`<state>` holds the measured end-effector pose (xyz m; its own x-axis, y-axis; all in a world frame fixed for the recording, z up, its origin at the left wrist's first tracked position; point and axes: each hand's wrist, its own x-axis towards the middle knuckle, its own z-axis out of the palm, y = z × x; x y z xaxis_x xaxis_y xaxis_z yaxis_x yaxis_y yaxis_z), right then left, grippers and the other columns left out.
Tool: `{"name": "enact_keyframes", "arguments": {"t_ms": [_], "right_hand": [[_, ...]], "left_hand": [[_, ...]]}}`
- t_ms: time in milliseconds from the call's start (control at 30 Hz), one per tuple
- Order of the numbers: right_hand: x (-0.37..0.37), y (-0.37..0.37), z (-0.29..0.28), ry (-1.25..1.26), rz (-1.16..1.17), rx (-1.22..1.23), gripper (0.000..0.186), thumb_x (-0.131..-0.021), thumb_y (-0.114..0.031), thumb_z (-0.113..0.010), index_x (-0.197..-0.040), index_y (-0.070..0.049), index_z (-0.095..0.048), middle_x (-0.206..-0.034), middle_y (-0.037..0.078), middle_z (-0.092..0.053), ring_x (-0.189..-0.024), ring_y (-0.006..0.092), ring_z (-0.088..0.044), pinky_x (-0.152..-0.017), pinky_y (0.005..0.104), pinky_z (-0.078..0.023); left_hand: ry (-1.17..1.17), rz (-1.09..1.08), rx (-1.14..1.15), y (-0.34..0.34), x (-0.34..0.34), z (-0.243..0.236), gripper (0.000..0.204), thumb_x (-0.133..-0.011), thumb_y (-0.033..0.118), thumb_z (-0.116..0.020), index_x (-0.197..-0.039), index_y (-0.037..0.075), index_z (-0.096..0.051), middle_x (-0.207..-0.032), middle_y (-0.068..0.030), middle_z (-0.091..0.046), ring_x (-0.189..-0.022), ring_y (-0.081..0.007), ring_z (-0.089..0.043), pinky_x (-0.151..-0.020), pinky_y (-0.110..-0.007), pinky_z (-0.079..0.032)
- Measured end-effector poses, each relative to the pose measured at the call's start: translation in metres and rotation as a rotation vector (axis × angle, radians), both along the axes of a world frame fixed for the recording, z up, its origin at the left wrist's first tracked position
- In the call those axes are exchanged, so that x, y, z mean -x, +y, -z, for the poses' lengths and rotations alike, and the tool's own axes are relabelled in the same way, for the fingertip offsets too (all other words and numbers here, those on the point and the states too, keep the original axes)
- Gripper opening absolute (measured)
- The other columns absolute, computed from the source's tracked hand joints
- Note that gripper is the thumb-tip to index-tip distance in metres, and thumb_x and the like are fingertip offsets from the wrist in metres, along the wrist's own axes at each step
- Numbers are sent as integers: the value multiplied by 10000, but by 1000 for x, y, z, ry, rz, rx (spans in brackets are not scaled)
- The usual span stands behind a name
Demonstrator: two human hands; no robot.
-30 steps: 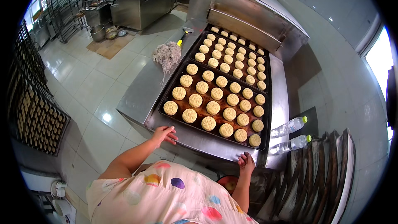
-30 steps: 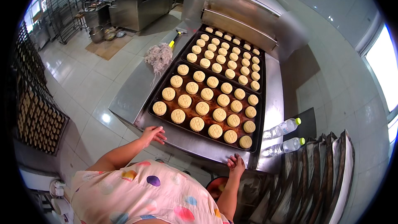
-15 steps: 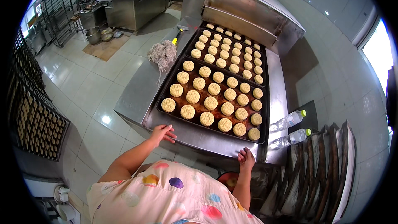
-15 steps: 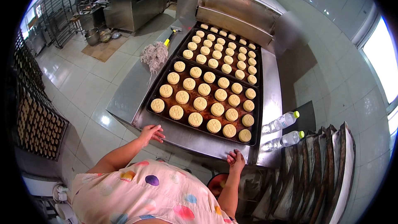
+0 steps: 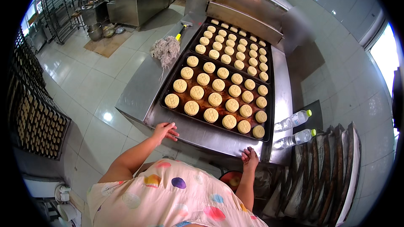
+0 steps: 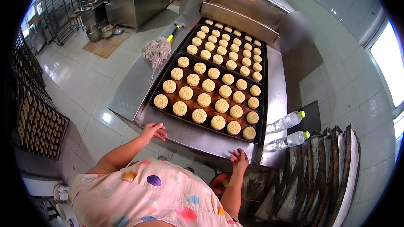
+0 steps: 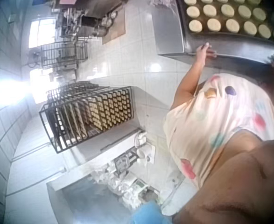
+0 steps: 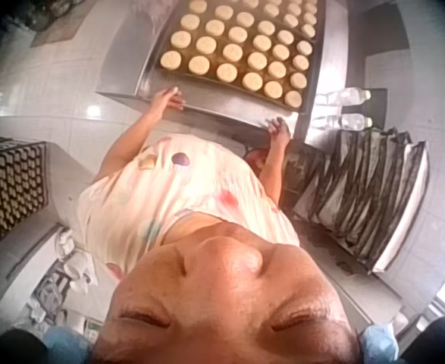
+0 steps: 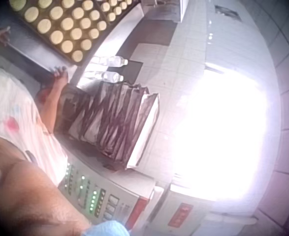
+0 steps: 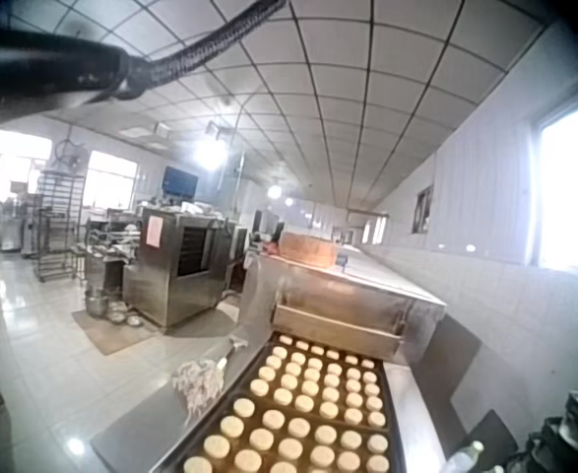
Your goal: The person takes trays of patterned round cookies from a rack and places them into an oven, later walking to another area to handle bins of grain or dough.
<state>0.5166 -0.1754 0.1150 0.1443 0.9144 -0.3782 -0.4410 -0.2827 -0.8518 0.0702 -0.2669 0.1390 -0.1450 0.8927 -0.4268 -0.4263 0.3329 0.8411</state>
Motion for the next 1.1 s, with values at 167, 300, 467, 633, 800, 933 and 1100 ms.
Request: {"name": "enact_keyframes", "arguments": {"t_ms": [167, 300, 467, 633, 800, 933, 1100], "right_hand": [[1, -4, -1, -2, 11, 2, 299, -921, -286, -561, -1074, -29, -575, -842, 126, -673, -608, 215, -661, -456, 267, -527], [0, -5, 0, 1, 8, -5, 299, -923, -282, -558, -1077, -26, -572, -843, 127, -671, -612, 219, -661, -456, 271, -525], [-1, -6, 0, 2, 7, -1, 306, -923, -281, -557, -1086, -23, -567, -841, 126, -671, -611, 225, -660, -452, 275, -520], [-2, -7, 1, -2, 9, 12, 303, -920, -281, -560, -1084, -27, -573, -838, 127, -673, -604, 224, -661, -450, 273, -523], [-2, -9, 0, 5, 6, 11, 301, -917, -282, -564, -1080, -30, -576, -838, 131, -673, -604, 224, -663, -448, 273, -527], [-3, -10, 1, 8, 6, 10, 294, -917, -278, -564, -1075, -30, -574, -837, 132, -673, -604, 224, -664, -446, 273, -528], [-3, -12, 3, 17, 10, 11, 277, -920, -269, -563, -1064, -32, -574, -828, 129, -673, -598, 221, -663, -436, 269, -524]], "left_hand": [[-7, -3, 2, -2, -2, -2, 381, -920, 313, -549, -993, -60, -533, -800, -205, -650, -619, -286, -664, -570, -337, -563], [-9, -18, -9, -3, -4, -3, 378, -919, 307, -553, -981, -66, -533, -801, -195, -645, -624, -284, -664, -566, -340, -567], [-6, -3, 3, -5, -4, -4, 368, -918, 297, -555, -973, -66, -536, -811, -189, -637, -660, -282, -668, -573, -359, -581], [-7, 2, -8, -7, -4, -2, 371, -921, 303, -548, -981, -63, -533, -819, -200, -643, -661, -287, -669, -580, -354, -577], [-10, 19, -9, -8, -3, 1, 376, -926, 310, -539, -990, -61, -528, -819, -202, -643, -658, -288, -669, -583, -352, -575], [-4, 20, 2, -10, -4, -1, 373, -926, 310, -539, -990, -57, -529, -820, -203, -644, -648, -287, -668, -581, -348, -573], [-8, 28, 0, -11, -4, 1, 362, -928, 302, -536, -987, -55, -532, -821, -196, -642, -650, -282, -668, -580, -344, -573]]}}
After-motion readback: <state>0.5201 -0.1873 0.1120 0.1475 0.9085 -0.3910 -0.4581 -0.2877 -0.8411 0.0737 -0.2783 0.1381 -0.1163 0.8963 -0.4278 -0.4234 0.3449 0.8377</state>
